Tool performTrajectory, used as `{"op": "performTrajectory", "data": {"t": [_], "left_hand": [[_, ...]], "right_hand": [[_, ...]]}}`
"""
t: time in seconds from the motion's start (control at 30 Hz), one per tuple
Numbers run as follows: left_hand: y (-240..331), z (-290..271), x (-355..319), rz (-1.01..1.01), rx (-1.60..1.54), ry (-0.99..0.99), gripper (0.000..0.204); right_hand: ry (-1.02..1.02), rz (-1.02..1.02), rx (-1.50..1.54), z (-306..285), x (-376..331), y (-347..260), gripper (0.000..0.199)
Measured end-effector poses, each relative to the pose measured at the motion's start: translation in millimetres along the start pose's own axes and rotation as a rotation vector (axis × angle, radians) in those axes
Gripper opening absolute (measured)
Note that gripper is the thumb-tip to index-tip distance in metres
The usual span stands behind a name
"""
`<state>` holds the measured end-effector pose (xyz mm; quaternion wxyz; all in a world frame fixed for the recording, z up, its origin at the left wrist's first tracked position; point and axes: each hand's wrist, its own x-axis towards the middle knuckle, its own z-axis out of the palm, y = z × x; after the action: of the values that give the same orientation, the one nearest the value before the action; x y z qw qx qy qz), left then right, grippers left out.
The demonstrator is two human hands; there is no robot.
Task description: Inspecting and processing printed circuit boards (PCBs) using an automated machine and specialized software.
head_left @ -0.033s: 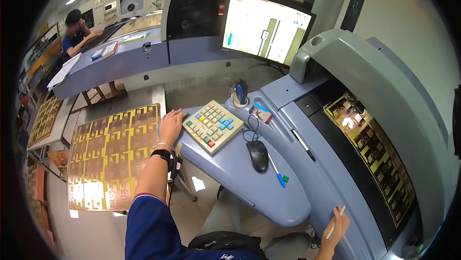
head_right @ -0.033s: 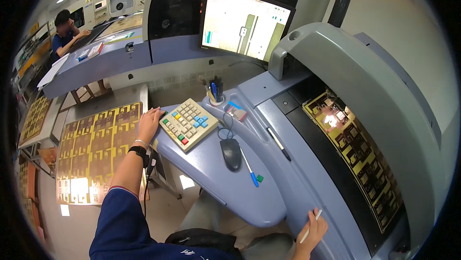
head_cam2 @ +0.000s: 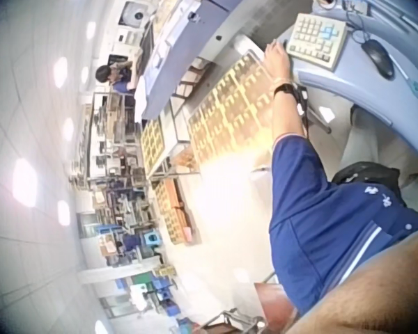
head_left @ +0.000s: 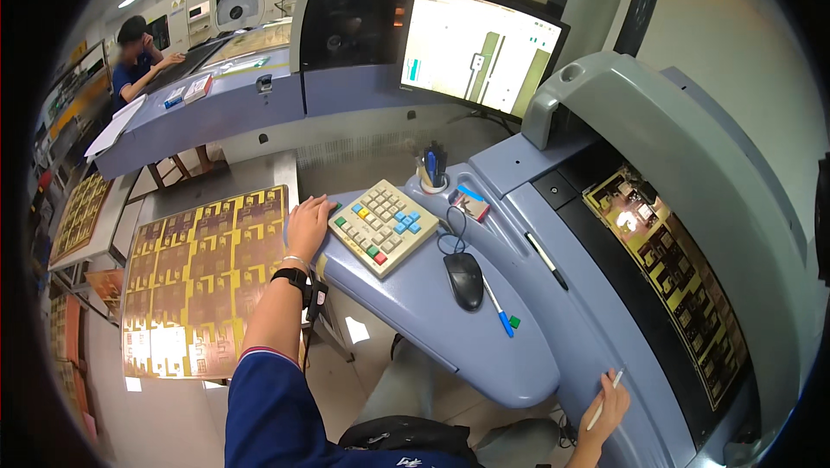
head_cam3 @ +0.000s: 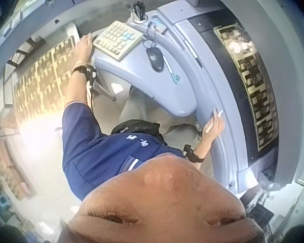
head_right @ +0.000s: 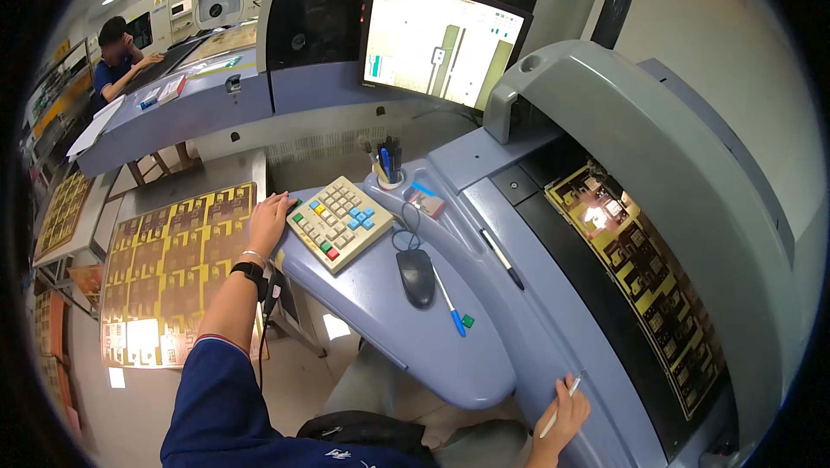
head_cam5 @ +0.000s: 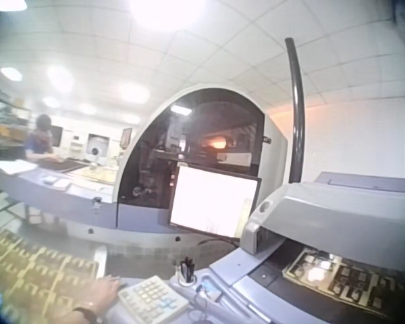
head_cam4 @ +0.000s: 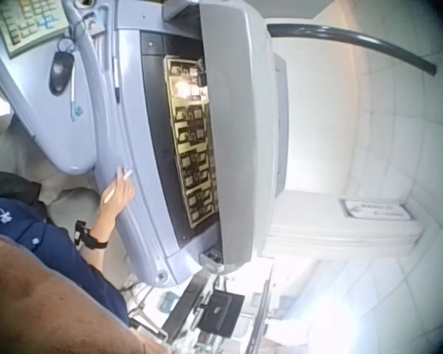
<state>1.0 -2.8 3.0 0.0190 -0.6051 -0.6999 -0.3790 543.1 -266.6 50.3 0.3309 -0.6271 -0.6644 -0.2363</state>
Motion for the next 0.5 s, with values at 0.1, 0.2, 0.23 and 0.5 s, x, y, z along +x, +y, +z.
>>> {"op": "performTrajectory", "data": {"t": [0.1, 0.2, 0.23, 0.5], "left_hand": [[-1.8, 0.2, -0.3, -0.004, 0.024, 0.022, 0.037], [0.8, 0.5, -0.1, 0.001, 0.027, 0.025, 0.036], [1.3, 0.6, 0.0, 0.003, 0.026, 0.023, 0.036], [-1.7, 0.0, 0.2, -0.009, -0.002, 0.024, 0.037]], "right_hand": [[0.032, -0.015, -0.035, 3.5, -1.5, 2.1, 0.020], [0.037, -0.031, -0.052, 4.2, -2.7, 2.6, 0.020], [0.041, -0.032, -0.057, 4.0, -3.3, 2.8, 0.019], [0.141, 0.147, 0.190, -0.5, 23.0, 4.5, 0.021]]}}
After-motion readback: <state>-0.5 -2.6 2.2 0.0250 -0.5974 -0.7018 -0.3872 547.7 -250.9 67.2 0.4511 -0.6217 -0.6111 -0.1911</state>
